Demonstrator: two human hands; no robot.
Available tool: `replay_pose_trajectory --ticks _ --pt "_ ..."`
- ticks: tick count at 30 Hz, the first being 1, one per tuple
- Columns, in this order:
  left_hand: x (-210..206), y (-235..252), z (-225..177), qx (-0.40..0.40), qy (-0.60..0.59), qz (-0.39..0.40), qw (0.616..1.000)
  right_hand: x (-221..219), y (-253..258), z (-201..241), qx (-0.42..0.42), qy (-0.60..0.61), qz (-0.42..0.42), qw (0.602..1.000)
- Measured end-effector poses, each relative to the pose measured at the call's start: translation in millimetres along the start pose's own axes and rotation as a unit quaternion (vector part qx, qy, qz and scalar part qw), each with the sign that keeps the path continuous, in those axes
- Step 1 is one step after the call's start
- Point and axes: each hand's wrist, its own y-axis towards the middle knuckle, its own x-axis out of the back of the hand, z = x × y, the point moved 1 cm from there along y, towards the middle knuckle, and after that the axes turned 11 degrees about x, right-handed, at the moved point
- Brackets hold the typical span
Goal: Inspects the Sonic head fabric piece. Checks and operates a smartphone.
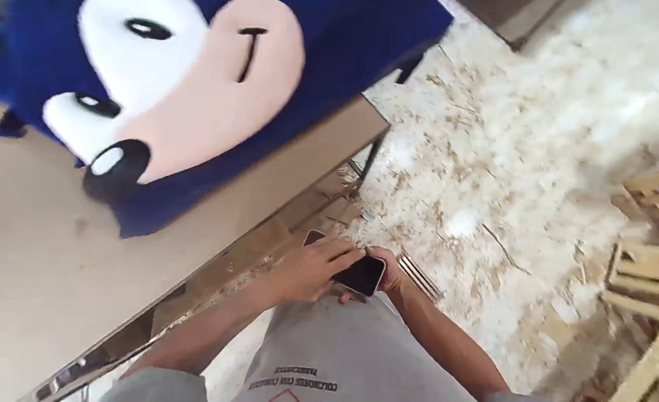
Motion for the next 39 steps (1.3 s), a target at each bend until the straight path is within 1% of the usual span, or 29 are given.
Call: replay_pose_trajectory --ticks 1,2,3,4,5,6,7,9,11,12,13,14,15,16,18,19,20,21,22,23,25,26,27,29,31,33,35,37,39 --pt "3 20 -5 -0.016 0.021 0.001 1.0 1 -16 10 0.044 0.01 -0.003 0.999" --pt "7 38 -6 -0.013 0.023 -0.019 0.999 1 -30 21 0.087 0.022 -0.009 0.996" --pt "10 56 -4 0.003 -0.014 -0.057 0.998 1 -41 33 0.129 0.036 -0.017 0.991" --pt "11 76 3 0.025 -0.092 -0.107 0.99 1 -48 46 0.167 0.05 -0.019 0.985" --pt "8 97 12 0.054 -0.186 -0.152 0.969 3 -53 59 0.204 0.059 -0.021 0.977" --pt "1 122 18 0.078 -0.28 -0.178 0.94 5 -56 72 0.245 0.061 -0.029 0.967" --pt "-9 148 20 0.104 -0.382 -0.17 0.903 7 -58 86 0.286 0.059 -0.046 0.955" --pt "-35 205 11 0.172 -0.557 -0.098 0.807 12 -62 120 0.352 0.048 -0.089 0.93" --pt "-57 262 -7 0.212 -0.648 -0.027 0.731 19 -66 163 0.395 0.013 -0.143 0.908" --pt "-64 290 -15 0.228 -0.681 -0.011 0.696 22 -66 186 0.413 -0.013 -0.184 0.892" --pt "-68 316 -21 0.233 -0.713 -0.001 0.661 22 -64 205 0.432 -0.049 -0.253 0.864" --pt "-68 342 -21 0.218 -0.744 0.01 0.632 21 -58 226 0.452 -0.106 -0.338 0.818" --pt "-66 372 -21 0.209 -0.755 0.007 0.621 19 -53 249 0.458 -0.192 -0.43 0.753" --pt "-65 403 -22 0.204 -0.753 -0.002 0.626 19 -50 275 0.454 -0.286 -0.495 0.684" --pt "-61 459 -24 0.191 -0.737 -0.004 0.648 21 -49 318 0.456 -0.416 -0.54 0.573" --pt "-58 484 -26 0.184 -0.733 -0.001 0.655 21 -50 338 0.463 -0.445 -0.55 0.533" --pt "-54 511 -28 0.173 -0.734 -0.005 0.657 23 -51 363 0.475 -0.459 -0.554 0.506" --pt "-50 538 -29 0.166 -0.737 -0.009 0.655 25 -51 387 0.486 -0.46 -0.555 0.494" --pt "-48 563 -29 0.158 -0.738 -0.013 0.656 27 -52 410 0.495 -0.45 -0.554 0.497" --pt "-46 588 -27 0.147 -0.734 -0.016 0.663 32 -55 433 0.495 -0.436 -0.542 0.521" --pt "-43 641 -18 0.124 -0.703 -0.039 0.699 49 -62 483 0.471 -0.404 -0.511 0.594" --pt "-43 669 -12 0.113 -0.68 -0.057 0.722 61 -64 512 0.451 -0.403 -0.506 0.615" --pt "-44 695 -6 0.105 -0.659 -0.074 0.742 74 -63 542 0.431 -0.415 -0.513 0.615" --pt "-51 748 6 0.092 -0.627 -0.089 0.768 102 -61 602 0.415 -0.442 -0.534 0.589" --pt "-52 800 13 0.104 -0.629 -0.074 0.767 122 -58 662 0.421 -0.445 -0.541 0.577" --pt "-42 855 17 0.115 -0.657 -0.069 0.742 133 -53 727 0.434 -0.44 -0.513 0.596" --pt "-23 905 24 0.12 -0.658 -0.11 0.735 136 -41 790 0.408 -0.458 -0.468 0.636" --pt "6 947 36 0.137 -0.648 -0.153 0.733 131 -23 845 0.334 -0.475 -0.436 0.688" --pt "38 987 53 0.126 -0.642 -0.183 0.734 127 4 896 0.288 -0.468 -0.427 0.718"
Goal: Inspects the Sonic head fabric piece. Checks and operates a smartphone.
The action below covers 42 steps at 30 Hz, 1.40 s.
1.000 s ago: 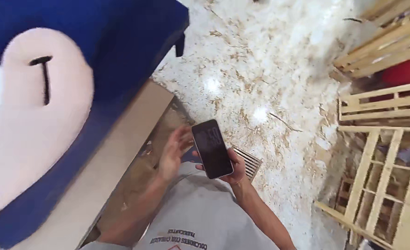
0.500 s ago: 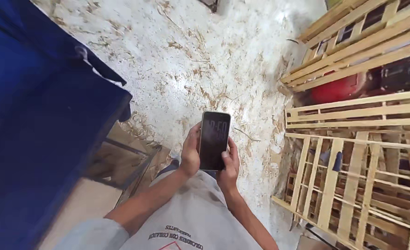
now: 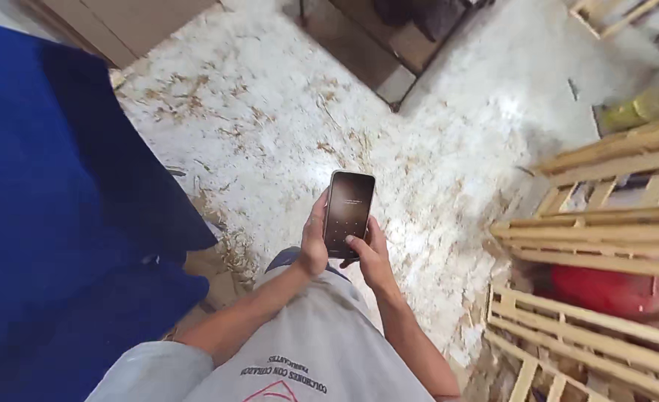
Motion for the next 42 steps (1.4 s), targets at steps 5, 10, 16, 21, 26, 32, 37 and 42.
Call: replay_pose_trajectory --ticks 5,10,16,21,26,32,37,42 --pt "19 120 -28 -0.133 0.026 -0.022 0.991 -21 143 8 0.021 -0.089 -0.019 0.996" --pt "73 263 -61 -0.138 0.003 -0.058 0.989 -57 293 1 0.089 -0.169 0.03 0.981" --pt "147 396 -127 -0.095 -0.02 -0.11 0.989 -107 442 29 0.066 -0.03 0.132 0.989" --pt "211 469 -167 -0.098 -0.04 -0.165 0.981 -154 553 15 -0.034 0.072 0.173 0.982" --pt "305 541 -189 -0.118 -0.005 -0.275 0.954 -209 670 -11 -0.126 0.085 0.261 0.953" --pt "406 619 -251 -0.103 0.038 -0.345 0.932 -307 800 -17 -0.206 0.084 0.36 0.906" --pt "489 632 -323 -0.155 0.033 -0.452 0.878 -431 891 -4 -0.223 0.054 0.492 0.84" --pt "583 622 -376 -0.211 0.002 -0.548 0.81 -573 938 -8 -0.252 0.035 0.589 0.767"
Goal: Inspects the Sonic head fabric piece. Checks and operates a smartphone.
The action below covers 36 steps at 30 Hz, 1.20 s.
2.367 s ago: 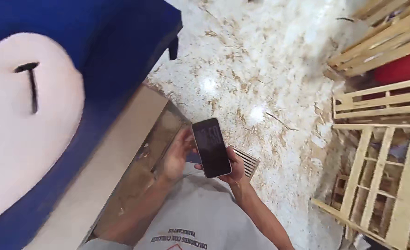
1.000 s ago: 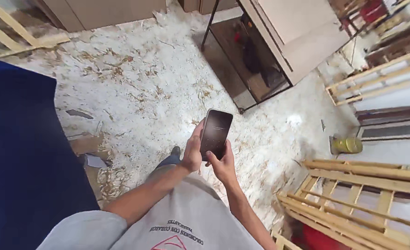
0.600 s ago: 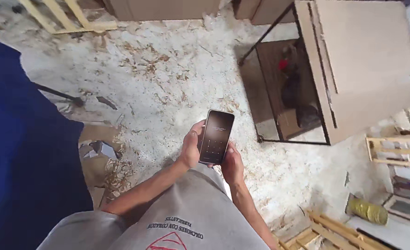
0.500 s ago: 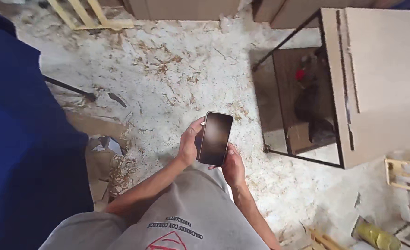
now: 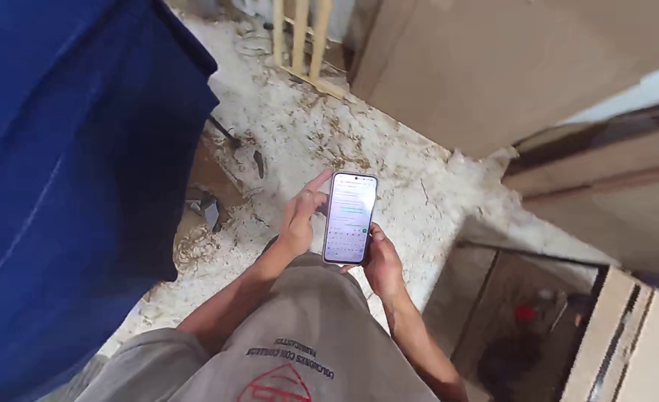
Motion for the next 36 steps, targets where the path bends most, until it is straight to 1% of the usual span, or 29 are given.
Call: replay_pose_trajectory --ticks 2,5,8,10,13,16,20,23,25,27,29,31,33,36 --pt "22 45 -4 -0.018 -0.013 -0.029 0.999 -7 60 11 -0.013 -0.013 0.024 1.0" --pt "58 121 -14 -0.036 -0.05 -0.038 0.997 -28 146 26 -0.011 -0.045 0.034 0.998" --pt "90 190 -34 -0.035 -0.049 -0.026 0.998 -53 220 48 -0.011 -0.056 0.037 0.998" --pt "113 235 -50 -0.048 -0.028 -0.008 0.998 -63 272 63 -0.005 -0.061 0.05 0.997" --pt "137 289 -67 -0.045 0.003 0.034 0.998 -70 334 79 -0.005 -0.072 0.059 0.996" --pt "158 343 -76 -0.047 0.048 0.045 0.997 -76 393 89 -0.005 -0.068 0.067 0.995" --pt "173 409 -76 -0.022 0.103 0.011 0.994 -72 471 97 -0.034 -0.069 0.069 0.995" --pt "176 464 -72 0.011 0.129 -0.034 0.991 -64 538 104 -0.038 -0.091 0.079 0.992" --pt "178 502 -68 -0.002 0.124 -0.052 0.991 -57 580 111 -0.045 -0.098 0.094 0.99" --pt "181 543 -70 -0.022 0.085 -0.062 0.994 -52 624 125 -0.056 -0.101 0.119 0.986" --pt "184 581 -81 -0.027 0.039 -0.065 0.997 -50 668 143 -0.07 -0.108 0.138 0.982" --pt "189 619 -95 -0.025 0.02 -0.09 0.995 -51 713 163 -0.075 -0.12 0.158 0.977" --pt "201 653 -110 -0.036 0.02 -0.113 0.993 -58 761 178 -0.076 -0.127 0.188 0.971" --pt "223 684 -131 -0.045 0.031 -0.164 0.985 -81 826 190 -0.101 -0.153 0.231 0.956"
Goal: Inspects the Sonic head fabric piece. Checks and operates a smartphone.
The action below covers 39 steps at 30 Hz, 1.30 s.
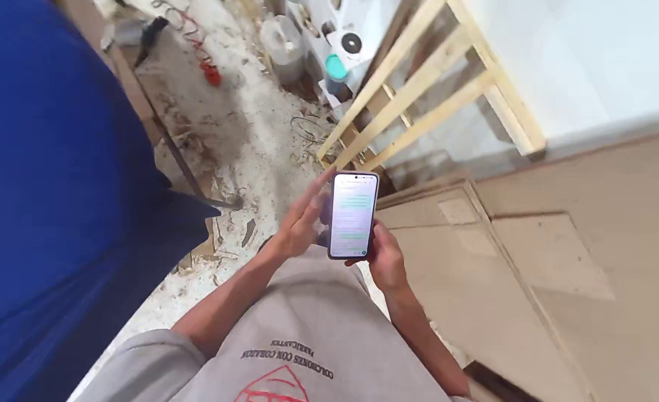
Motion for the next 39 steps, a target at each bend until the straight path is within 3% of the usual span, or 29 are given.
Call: replay_pose_trajectory --ticks 7,12,15,20,33,39 --pt "79 70 -3 0.007 -0.049 -0.107 0.993 -28 144 22 -0.042 -0.01 0.123 0.991" --pt "157 132 4 -0.006 0.092 -0.218 0.972 -74 251 16 -0.051 -0.046 0.157 0.985" --pt "210 163 0 -0.027 0.089 -0.226 0.97 -108 307 22 -0.073 -0.053 0.171 0.981" --pt "298 217 -12 -0.078 -0.014 -0.22 0.972 -160 401 34 -0.069 -0.056 0.2 0.976" --pt "442 320 -26 -0.052 -0.007 -0.335 0.941 -237 603 26 -0.14 -0.034 0.273 0.951" --pt "507 383 -61 -0.046 0.013 -0.391 0.919 -279 709 45 -0.139 -0.022 0.341 0.93"
